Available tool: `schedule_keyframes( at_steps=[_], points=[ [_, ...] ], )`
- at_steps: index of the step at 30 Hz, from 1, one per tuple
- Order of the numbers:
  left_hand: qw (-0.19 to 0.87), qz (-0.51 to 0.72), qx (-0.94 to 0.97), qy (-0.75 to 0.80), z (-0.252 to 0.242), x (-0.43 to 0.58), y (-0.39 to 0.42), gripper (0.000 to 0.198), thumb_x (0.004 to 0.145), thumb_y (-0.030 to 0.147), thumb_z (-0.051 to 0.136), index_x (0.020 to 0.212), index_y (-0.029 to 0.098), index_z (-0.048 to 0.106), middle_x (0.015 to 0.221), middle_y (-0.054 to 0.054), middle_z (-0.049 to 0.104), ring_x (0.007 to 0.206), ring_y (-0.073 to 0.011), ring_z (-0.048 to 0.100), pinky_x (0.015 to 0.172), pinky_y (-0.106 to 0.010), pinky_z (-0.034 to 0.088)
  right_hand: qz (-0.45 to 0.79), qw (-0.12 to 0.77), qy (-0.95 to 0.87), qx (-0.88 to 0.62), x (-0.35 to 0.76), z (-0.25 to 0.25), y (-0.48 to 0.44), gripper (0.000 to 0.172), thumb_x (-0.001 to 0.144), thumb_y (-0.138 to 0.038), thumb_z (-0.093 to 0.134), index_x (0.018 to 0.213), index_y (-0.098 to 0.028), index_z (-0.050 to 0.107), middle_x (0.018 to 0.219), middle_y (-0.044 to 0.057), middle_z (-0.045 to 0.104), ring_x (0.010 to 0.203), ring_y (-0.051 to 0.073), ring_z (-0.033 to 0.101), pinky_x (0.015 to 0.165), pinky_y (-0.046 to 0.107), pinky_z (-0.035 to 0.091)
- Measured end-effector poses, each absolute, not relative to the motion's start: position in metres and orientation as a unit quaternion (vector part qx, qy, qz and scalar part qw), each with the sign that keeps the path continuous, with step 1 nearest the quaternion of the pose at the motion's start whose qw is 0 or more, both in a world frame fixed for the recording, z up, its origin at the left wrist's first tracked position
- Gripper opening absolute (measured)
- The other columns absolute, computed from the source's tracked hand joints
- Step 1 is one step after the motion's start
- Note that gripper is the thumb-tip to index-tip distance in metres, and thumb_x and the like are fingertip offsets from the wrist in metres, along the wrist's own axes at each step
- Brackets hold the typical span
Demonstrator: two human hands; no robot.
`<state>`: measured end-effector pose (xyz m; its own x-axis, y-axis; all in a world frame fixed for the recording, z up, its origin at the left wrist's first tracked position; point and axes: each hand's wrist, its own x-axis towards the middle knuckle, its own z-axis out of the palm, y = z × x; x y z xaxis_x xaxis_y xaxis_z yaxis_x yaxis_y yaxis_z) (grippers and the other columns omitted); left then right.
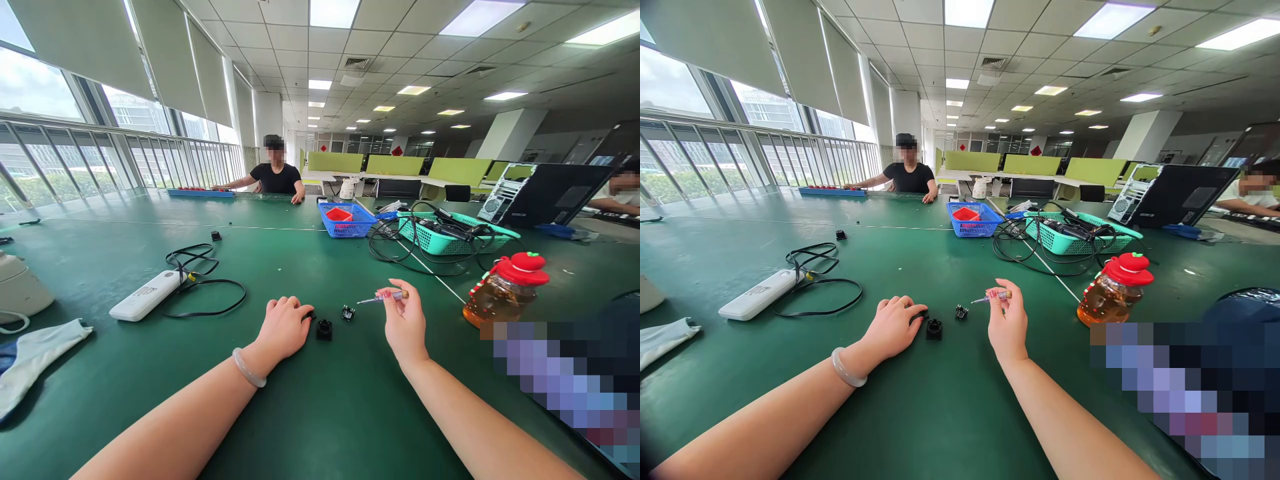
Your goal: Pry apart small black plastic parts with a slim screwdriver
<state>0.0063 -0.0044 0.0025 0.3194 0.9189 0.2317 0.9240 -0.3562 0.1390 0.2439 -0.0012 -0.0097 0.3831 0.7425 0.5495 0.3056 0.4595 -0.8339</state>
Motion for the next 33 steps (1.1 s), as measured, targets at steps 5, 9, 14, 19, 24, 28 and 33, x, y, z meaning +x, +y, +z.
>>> schedule_keyframes(
  at_steps=[5,9,14,19,24,28,33],
  points=[
    [0.008,-0.166,-0.809,-0.564,0.002,0.007,-0.005,0.03,0.088,0.027,0.048,0.106,0.025,0.071,0.113,-0.009,0.065,0.107,-0.0279,0.058,0.098,-0.049,0.04,0.198,0.665,-0.542,-0.475,0.242,-0.014,-0.001,0.03,0.091,-0.042,0.057,0.114,-0.022,0.055,0.094,0.008,0.068,0.092,0.023,0.069,0.091,0.047,0.054],
    [-0.057,-0.208,-0.838,-0.502,0.002,0.007,-0.005,0.033,0.092,0.024,0.042,0.115,0.023,0.065,0.126,-0.007,0.061,0.12,-0.025,0.053,0.106,-0.045,0.039,0.211,0.659,-0.547,-0.471,0.239,-0.013,-0.003,0.03,0.09,-0.042,0.057,0.114,-0.023,0.055,0.094,0.007,0.068,0.093,0.022,0.069,0.092,0.048,0.054],
    [-0.117,-0.178,-0.904,-0.371,0.001,0.008,-0.009,0.038,0.092,0.039,0.051,0.129,0.027,0.053,0.132,-0.004,0.06,0.128,-0.0247,0.048,0.112,-0.045,0.034,0.216,0.65,-0.555,-0.472,0.237,-0.01,-0.006,0.031,0.089,-0.043,0.058,0.112,-0.023,0.055,0.093,0.007,0.068,0.092,0.022,0.069,0.091,0.047,0.055],
    [-0.111,-0.167,-0.894,-0.4,-0.002,0.009,-0.006,0.028,0.094,0.03,0.048,0.121,0.028,0.056,0.124,-0.004,0.064,0.125,-0.0242,0.051,0.109,-0.046,0.037,0.217,0.648,-0.554,-0.475,0.236,-0.01,-0.007,0.031,0.089,-0.043,0.058,0.112,-0.023,0.056,0.093,0.007,0.069,0.092,0.023,0.069,0.091,0.048,0.055],
    [-0.093,-0.182,-0.872,-0.444,-0.005,0.006,-0.002,0.029,0.09,0.031,0.053,0.118,0.025,0.056,0.121,-0.007,0.065,0.123,-0.0261,0.051,0.11,-0.05,0.034,0.213,0.644,-0.562,-0.473,0.237,-0.013,-0.006,0.03,0.089,-0.043,0.058,0.112,-0.023,0.056,0.092,0.007,0.069,0.092,0.023,0.069,0.092,0.048,0.055],
    [-0.103,-0.19,-0.869,-0.445,-0.006,0.005,-0.003,0.034,0.088,0.034,0.056,0.121,0.023,0.055,0.123,-0.007,0.064,0.124,-0.0264,0.05,0.111,-0.049,0.033,0.219,0.629,-0.576,-0.473,0.233,-0.01,-0.01,0.031,0.09,-0.044,0.057,0.112,-0.023,0.056,0.091,0.007,0.069,0.092,0.023,0.069,0.09,0.048,0.055],
    [-0.117,-0.186,-0.878,-0.425,-0.003,0.007,-0.008,0.054,0.086,0.045,0.06,0.136,0.027,0.047,0.129,-0.008,0.061,0.126,-0.0279,0.048,0.11,-0.05,0.033,0.263,0.606,-0.628,-0.412,0.223,-0.004,-0.025,0.028,0.092,-0.044,0.057,0.111,-0.024,0.056,0.09,0.005,0.069,0.087,0.02,0.07,0.084,0.041,0.059]
  ],
)
